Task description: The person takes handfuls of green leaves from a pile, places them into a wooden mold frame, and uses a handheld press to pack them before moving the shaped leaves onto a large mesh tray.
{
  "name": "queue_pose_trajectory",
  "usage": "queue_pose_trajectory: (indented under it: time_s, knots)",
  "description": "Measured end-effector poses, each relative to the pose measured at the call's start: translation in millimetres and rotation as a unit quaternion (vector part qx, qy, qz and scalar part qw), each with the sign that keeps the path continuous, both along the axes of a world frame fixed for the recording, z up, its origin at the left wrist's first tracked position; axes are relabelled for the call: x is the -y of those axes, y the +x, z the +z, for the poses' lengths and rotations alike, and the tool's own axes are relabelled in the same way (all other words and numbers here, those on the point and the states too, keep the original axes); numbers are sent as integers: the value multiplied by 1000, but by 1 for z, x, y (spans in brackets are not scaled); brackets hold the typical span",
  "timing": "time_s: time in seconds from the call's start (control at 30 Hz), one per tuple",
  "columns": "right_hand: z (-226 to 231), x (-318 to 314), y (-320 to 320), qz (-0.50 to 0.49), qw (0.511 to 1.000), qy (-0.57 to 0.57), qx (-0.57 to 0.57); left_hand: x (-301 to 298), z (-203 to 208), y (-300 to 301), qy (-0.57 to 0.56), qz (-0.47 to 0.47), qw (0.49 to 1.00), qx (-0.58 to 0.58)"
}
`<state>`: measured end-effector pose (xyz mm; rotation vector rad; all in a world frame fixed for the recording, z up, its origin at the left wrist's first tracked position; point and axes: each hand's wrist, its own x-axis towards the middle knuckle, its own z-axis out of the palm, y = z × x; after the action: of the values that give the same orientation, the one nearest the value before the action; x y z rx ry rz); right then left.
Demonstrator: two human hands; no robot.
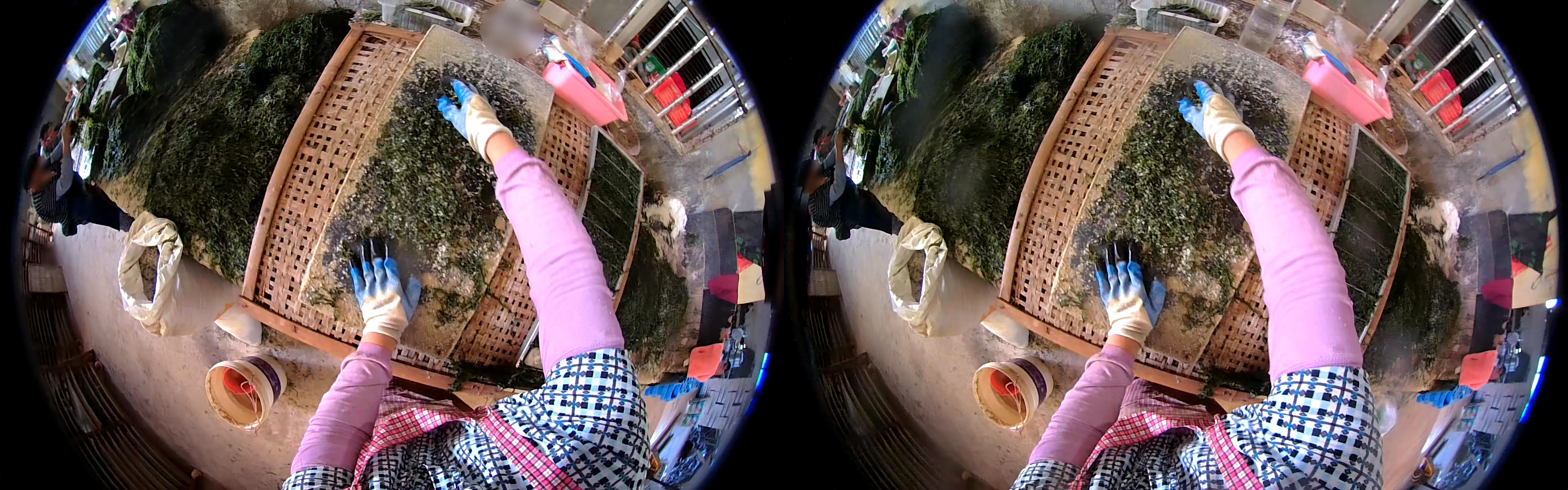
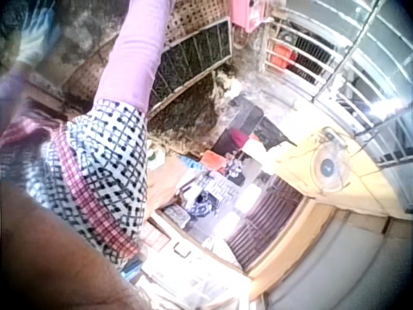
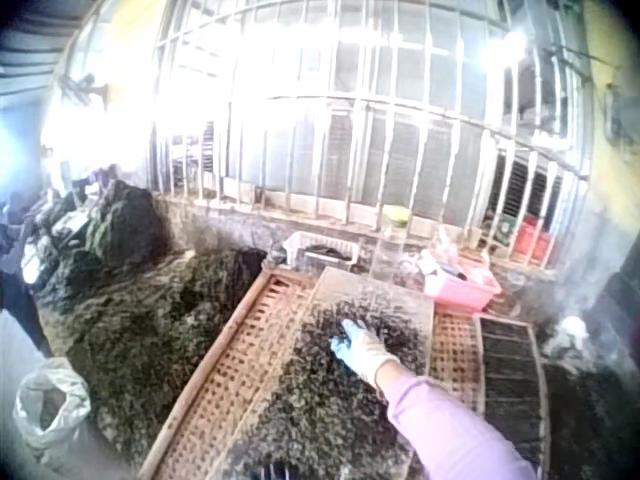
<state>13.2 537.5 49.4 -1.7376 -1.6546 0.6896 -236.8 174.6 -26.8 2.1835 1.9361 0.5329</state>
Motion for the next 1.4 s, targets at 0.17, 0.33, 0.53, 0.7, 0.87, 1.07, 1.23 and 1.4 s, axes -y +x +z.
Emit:
queue_pose_trajectory:
  time_s: [0.17, 0.33, 0.53, 0.7, 0.87, 1.07, 1.23, 1.4]
  knots:
    - [106, 97, -171, 167, 894, -158, 384, 5, -5, -26, -16, 40, 999, -4]
    - [85, 137, -172, 237, 844, -152, 457, 4, -5, -24, 17, 34, 999, 6]
    - [34, 124, -101, 160, 981, -100, 45, 0, 11, -21, -56, 32, 998, -25]
    - [69, 152, -74, 60, 900, -99, -420, 1, 9, -23, 9, 33, 999, -3]
    - [52, 186, -55, 67, 952, -66, -293, 3, 4, -22, 30, 28, 998, -45]
    - [100, 276, -8, 183, 855, -56, -483, 3, -9, -22, 110, 37, 993, -37]
    - [139, 371, 28, 194, 862, -20, -468, 26, -9, -18, 177, 45, 982, 45]
    - [168, 467, 76, 202, 857, -50, -472, 100, 42, 4, 182, -39, 977, 108]
